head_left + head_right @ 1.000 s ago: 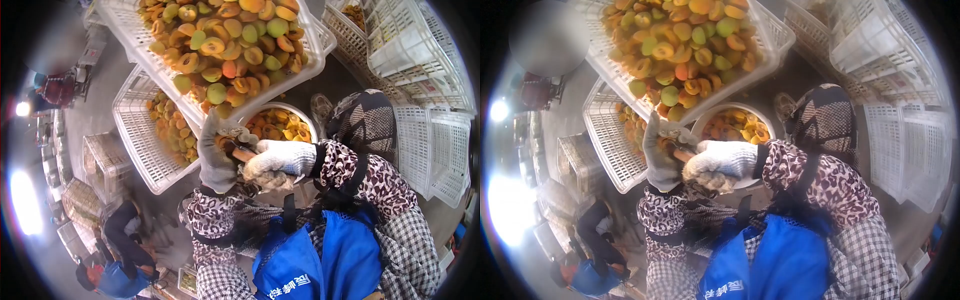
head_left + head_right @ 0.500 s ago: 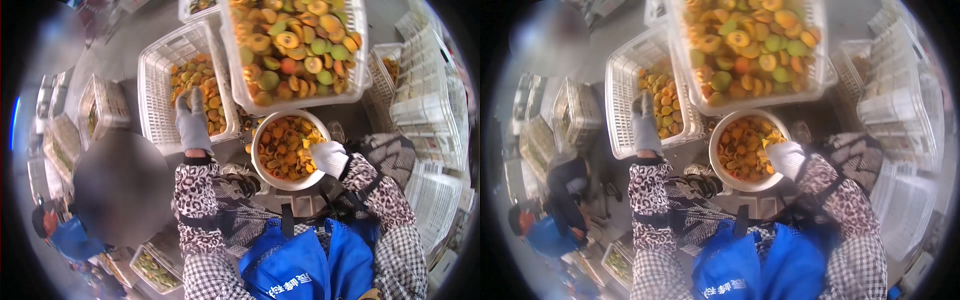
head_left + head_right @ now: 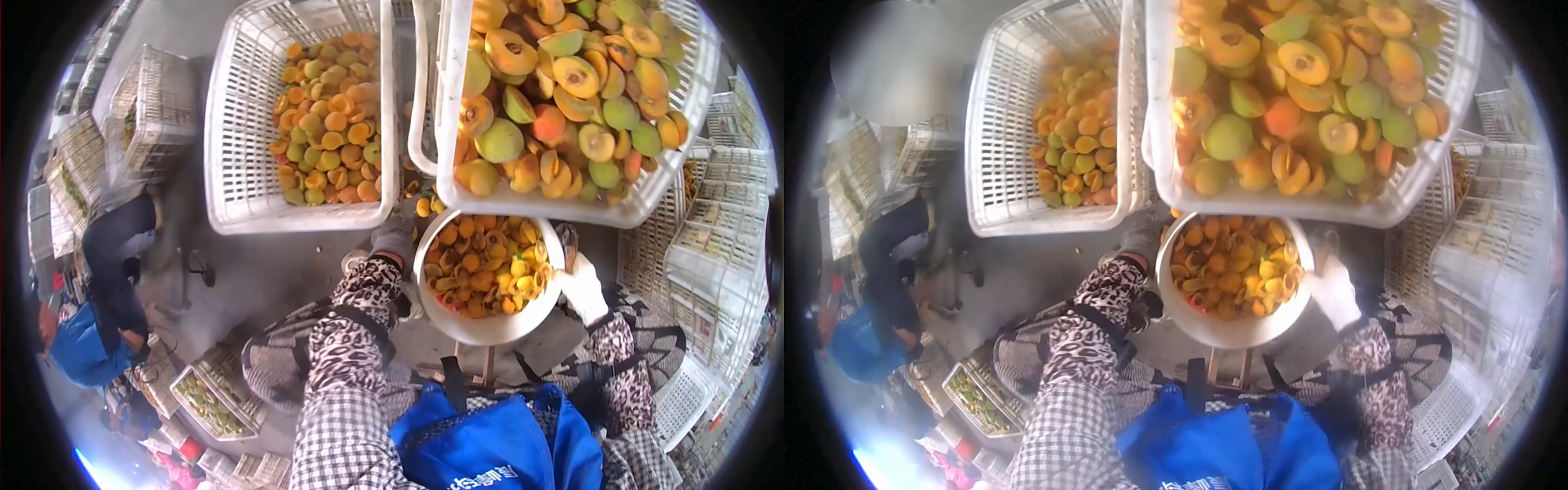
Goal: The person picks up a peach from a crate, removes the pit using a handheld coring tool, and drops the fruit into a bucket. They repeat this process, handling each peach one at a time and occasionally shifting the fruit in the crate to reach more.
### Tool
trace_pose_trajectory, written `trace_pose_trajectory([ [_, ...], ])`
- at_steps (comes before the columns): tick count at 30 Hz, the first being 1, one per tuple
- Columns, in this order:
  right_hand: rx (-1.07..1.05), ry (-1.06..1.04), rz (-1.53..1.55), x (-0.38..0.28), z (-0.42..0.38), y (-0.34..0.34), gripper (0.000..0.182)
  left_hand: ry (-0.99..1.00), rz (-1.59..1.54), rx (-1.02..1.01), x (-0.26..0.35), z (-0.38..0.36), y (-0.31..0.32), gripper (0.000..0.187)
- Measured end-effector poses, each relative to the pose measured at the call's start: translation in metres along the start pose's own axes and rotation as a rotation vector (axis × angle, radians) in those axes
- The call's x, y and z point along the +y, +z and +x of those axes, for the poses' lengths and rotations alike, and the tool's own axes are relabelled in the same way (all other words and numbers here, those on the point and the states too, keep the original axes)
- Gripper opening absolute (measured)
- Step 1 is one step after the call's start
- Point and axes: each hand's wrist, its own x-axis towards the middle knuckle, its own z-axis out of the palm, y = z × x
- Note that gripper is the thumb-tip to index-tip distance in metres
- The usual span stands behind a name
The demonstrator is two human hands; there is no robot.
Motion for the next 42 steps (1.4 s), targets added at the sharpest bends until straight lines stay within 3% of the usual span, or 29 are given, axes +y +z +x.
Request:
trace_pose_trajectory([
  [1, -0.002, 0.016, -0.051, -0.017, -0.008, -0.005, 0.035, 0.009, -0.006, -0.013, 0.001, 0.015, 0.016, 0.038],
  [3, -0.003, 0.083, -0.027, -0.041, -0.021, -0.010, 0.037, -0.014, -0.088, 0.268, 0.012, 0.024, 0.052, 0.040],
  [4, -0.015, 0.102, -0.045, -0.050, -0.026, -0.013, 0.037, -0.003, -0.143, 0.140, 0.020, 0.008, 0.027, 0.039],
  [7, -0.079, 0.193, 0.093, -0.060, -0.025, -0.016, 0.041, 0.041, -0.194, 0.068, 0.012, 0.006, 0.038, 0.039],
  [9, -0.108, 0.099, 0.282, -0.057, -0.024, -0.015, 0.044, 0.071, -0.197, 0.025, 0.004, 0.010, 0.049, 0.038],
  [10, -0.135, 0.230, 0.355, -0.063, -0.024, -0.017, 0.047, 0.092, -0.193, -0.012, 0.000, 0.010, 0.049, 0.038],
  [11, -0.110, 0.229, 0.366, -0.063, -0.021, -0.018, 0.047, 0.124, -0.181, -0.077, -0.003, 0.008, 0.042, 0.038],
  [14, -0.158, 0.230, 0.232, -0.031, -0.015, -0.016, 0.054, 0.231, -0.069, -0.426, -0.013, -0.040, -0.029, 0.038],
  [15, -0.124, 0.110, 0.314, -0.017, -0.011, -0.009, 0.052, 0.241, -0.022, -0.505, -0.015, -0.068, -0.063, 0.038],
  [17, -0.212, 0.292, 0.239, -0.046, -0.017, -0.023, 0.050, 0.222, 0.071, -0.525, -0.010, -0.130, -0.142, 0.039],
  [19, -0.163, 0.158, 0.259, -0.001, -0.003, -0.005, 0.048, 0.161, 0.059, -0.154, -0.033, -0.180, -0.166, 0.033],
  [20, -0.154, 0.137, 0.248, -0.014, -0.009, -0.011, 0.048, 0.159, 0.092, -0.136, -0.032, -0.191, -0.181, 0.033],
  [21, -0.138, 0.121, 0.282, -0.029, -0.016, -0.018, 0.048, 0.172, 0.339, 0.356, -0.029, -0.202, -0.195, 0.032],
  [22, -0.117, 0.099, 0.116, -0.043, -0.024, -0.025, 0.046, 0.190, 0.578, 0.850, -0.022, -0.211, -0.207, 0.030],
  [23, -0.096, 0.083, -0.050, -0.046, -0.031, -0.030, 0.045, 0.201, 0.612, 0.865, -0.007, -0.212, -0.217, 0.030],
  [25, -0.054, -0.051, -0.070, -0.031, -0.039, -0.034, 0.043, 0.494, 0.100, 0.874, 0.040, -0.197, -0.237, 0.031],
  [27, 0.065, -0.203, -0.156, -0.041, -0.058, -0.051, 0.038, 0.625, 0.339, 0.844, 0.096, -0.173, -0.249, 0.033],
  [28, -0.013, 0.066, 0.231, -0.062, -0.066, -0.066, 0.040, 0.633, 0.483, 1.011, 0.113, -0.145, -0.241, 0.034],
  [29, 0.093, -0.037, 0.042, -0.042, -0.053, -0.056, 0.043, 0.635, 0.629, 1.176, 0.121, -0.116, -0.230, 0.034],
  [30, 0.140, -0.058, 0.087, -0.050, -0.059, -0.062, 0.042, 0.636, 0.650, 1.188, 0.126, -0.101, -0.225, 0.034],
  [32, 0.164, -0.118, 0.189, -0.073, -0.079, -0.073, 0.045, 0.418, 0.730, 0.979, 0.133, -0.086, -0.226, 0.044],
  [35, -0.071, -0.115, 0.568, -0.095, -0.095, -0.087, 0.053, 0.374, 0.665, 0.833, 0.135, -0.080, -0.235, 0.049],
  [37, 0.032, -0.257, 0.538, -0.097, -0.091, -0.081, 0.053, 0.367, 0.661, 0.851, 0.152, -0.131, -0.246, 0.043],
  [38, 0.195, -0.347, 0.589, -0.102, -0.090, -0.074, 0.048, 0.433, -0.165, 0.884, 0.165, -0.153, -0.247, 0.042],
  [39, 0.200, -0.339, 0.611, -0.108, -0.092, -0.077, 0.048, 0.439, -0.997, 0.811, 0.171, -0.171, -0.249, 0.040],
  [41, 0.020, -0.338, 0.681, -0.121, -0.101, -0.091, 0.047, 0.715, -1.758, 0.318, 0.164, -0.194, -0.252, 0.044],
  [42, -0.032, -0.339, 0.671, -0.126, -0.107, -0.098, 0.046, 0.800, -1.926, 0.150, 0.158, -0.194, -0.251, 0.051],
])
